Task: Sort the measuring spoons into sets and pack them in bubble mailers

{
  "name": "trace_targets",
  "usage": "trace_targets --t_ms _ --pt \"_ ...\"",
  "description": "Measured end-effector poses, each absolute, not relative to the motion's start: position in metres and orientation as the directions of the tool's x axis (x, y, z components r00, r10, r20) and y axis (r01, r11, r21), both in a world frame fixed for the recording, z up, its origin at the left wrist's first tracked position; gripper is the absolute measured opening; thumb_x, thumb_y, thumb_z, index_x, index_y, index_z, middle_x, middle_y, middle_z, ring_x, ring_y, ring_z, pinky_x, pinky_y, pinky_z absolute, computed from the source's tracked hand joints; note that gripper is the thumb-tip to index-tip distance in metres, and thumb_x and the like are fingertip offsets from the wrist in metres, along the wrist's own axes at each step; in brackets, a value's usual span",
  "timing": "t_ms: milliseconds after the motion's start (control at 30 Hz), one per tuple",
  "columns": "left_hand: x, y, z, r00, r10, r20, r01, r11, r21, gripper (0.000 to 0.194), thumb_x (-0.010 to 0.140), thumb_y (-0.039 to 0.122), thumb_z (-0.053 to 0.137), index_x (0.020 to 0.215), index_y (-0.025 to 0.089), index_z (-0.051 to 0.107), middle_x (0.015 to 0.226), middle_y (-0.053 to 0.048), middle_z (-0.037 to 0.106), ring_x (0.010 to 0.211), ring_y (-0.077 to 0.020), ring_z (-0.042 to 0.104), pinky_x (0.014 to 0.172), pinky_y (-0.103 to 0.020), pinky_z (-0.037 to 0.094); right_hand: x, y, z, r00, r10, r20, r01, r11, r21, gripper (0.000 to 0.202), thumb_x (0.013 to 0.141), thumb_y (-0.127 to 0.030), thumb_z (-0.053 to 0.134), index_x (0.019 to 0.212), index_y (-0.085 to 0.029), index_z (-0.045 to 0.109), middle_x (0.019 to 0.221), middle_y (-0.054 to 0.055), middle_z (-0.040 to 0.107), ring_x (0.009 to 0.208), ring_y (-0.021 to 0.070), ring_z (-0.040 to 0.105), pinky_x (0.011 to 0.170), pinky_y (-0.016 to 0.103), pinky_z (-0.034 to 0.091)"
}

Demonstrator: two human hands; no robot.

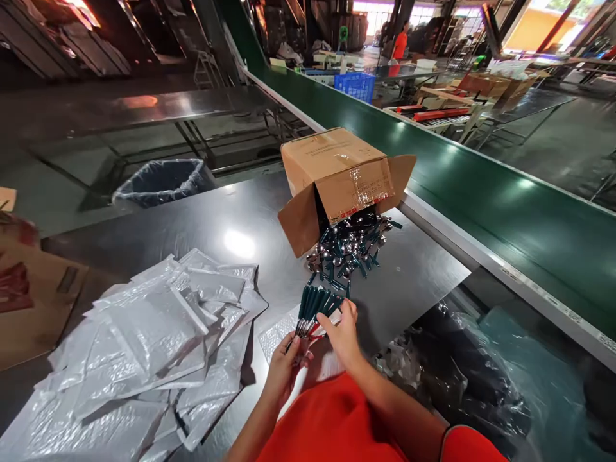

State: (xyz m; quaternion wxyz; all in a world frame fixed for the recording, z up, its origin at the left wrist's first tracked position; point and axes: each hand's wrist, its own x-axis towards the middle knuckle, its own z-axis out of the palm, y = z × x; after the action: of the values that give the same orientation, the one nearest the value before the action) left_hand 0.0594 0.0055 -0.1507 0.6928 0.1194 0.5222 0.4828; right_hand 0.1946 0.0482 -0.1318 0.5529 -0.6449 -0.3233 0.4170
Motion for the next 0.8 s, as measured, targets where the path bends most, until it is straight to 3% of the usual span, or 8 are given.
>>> trace_targets --t_ms 100,200,267,367,467,533,667,800 --pt "0.059 0.006 -0.143 -0.08 0.774 -0.628 -0.64 0.443 0.628 0.06 0.048 0.045 0.094 0.091 0.019 0.059 0.077 -0.001 0.075 0.056 -0.013 0.067 0.051 -0.021 0.052 0.205 0.032 -0.135 0.49 0.861 -0.138 0.002 -0.159 -0.987 0.056 0.06 -0.035 0.081 0.111 -0.023 0.061 0.121 0.008 0.059 0.119 0.0274 0.05 0.109 0.044 0.036" --pt "0.057 0.007 -0.137 -0.143 0.745 -0.651 -0.704 0.386 0.596 0.05 0.054 0.036 0.092 0.088 0.021 0.059 0.076 0.002 0.075 0.059 -0.0134 0.069 0.053 -0.02 0.055 0.207 0.022 -0.137 0.459 0.832 -0.313 -0.261 -0.21 -0.942 0.066 0.058 -0.037 0.083 0.115 -0.024 0.054 0.121 0.009 0.06 0.116 0.0258 0.055 0.103 0.043 0.043" --pt "0.056 0.005 -0.132 -0.11 0.747 -0.655 -0.717 0.396 0.573 0.044 0.06 0.032 0.09 0.091 0.021 0.061 0.078 0.001 0.075 0.057 -0.0127 0.069 0.05 -0.019 0.054 0.203 0.023 -0.132 0.232 0.868 -0.438 -0.518 -0.271 -0.811 0.069 0.054 -0.035 0.086 0.114 -0.025 0.053 0.116 0.007 0.064 0.109 0.0251 0.062 0.095 0.04 0.05" --pt "0.057 0.001 -0.127 0.076 0.757 -0.649 -0.684 0.514 0.518 0.045 0.064 0.035 0.088 0.099 0.018 0.065 0.083 -0.004 0.075 0.056 -0.0115 0.066 0.049 -0.019 0.053 0.196 0.038 -0.113 -0.156 0.914 -0.375 -0.701 -0.37 -0.609 0.067 0.05 -0.031 0.088 0.11 -0.024 0.057 0.108 0.006 0.071 0.098 0.0251 0.069 0.08 0.036 0.056" --pt "0.06 -0.003 -0.123 0.266 0.715 -0.647 -0.614 0.643 0.458 0.061 0.063 0.056 0.084 0.108 0.017 0.067 0.089 -0.009 0.075 0.058 -0.0129 0.065 0.042 -0.019 0.047 0.193 0.053 -0.093 -0.278 0.915 -0.292 -0.698 -0.401 -0.594 0.063 0.05 -0.026 0.087 0.107 -0.022 0.061 0.103 0.006 0.074 0.087 0.0245 0.072 0.069 0.033 0.056" --pt "0.062 -0.004 -0.12 0.298 0.689 -0.661 -0.584 0.679 0.445 0.069 0.061 0.066 0.08 0.108 0.017 0.067 0.085 -0.009 0.075 0.056 -0.0129 0.063 0.038 -0.017 0.04 0.192 0.055 -0.087 -0.273 0.915 -0.297 -0.669 -0.402 -0.625 0.059 0.051 -0.024 0.087 0.106 -0.021 0.063 0.099 0.005 0.075 0.081 0.0231 0.072 0.067 0.032 0.056" --pt "0.067 -0.003 -0.119 0.248 0.648 -0.72 -0.521 0.716 0.465 0.059 0.065 0.064 0.076 0.093 0.013 0.067 0.066 -0.004 0.067 0.046 -0.0089 0.054 0.035 -0.015 0.025 0.189 0.049 -0.09 -0.18 0.945 -0.272 -0.597 -0.324 -0.734 0.051 0.06 -0.03 0.085 0.107 -0.021 0.065 0.094 0.003 0.075 0.077 0.0209 0.072 0.076 0.034 0.056" --pt "0.072 -0.004 -0.124 0.121 0.651 -0.749 -0.526 0.682 0.507 0.057 0.058 0.069 0.076 0.066 0.015 0.059 0.052 0.0 0.059 0.039 -0.0077 0.047 0.034 -0.016 0.021 0.185 0.041 -0.096 -0.194 0.97 -0.149 -0.344 -0.21 -0.915 0.061 0.062 -0.028 0.086 0.119 -0.024 0.064 0.114 0.006 0.072 0.107 0.0271 0.067 0.096 0.041 0.051"
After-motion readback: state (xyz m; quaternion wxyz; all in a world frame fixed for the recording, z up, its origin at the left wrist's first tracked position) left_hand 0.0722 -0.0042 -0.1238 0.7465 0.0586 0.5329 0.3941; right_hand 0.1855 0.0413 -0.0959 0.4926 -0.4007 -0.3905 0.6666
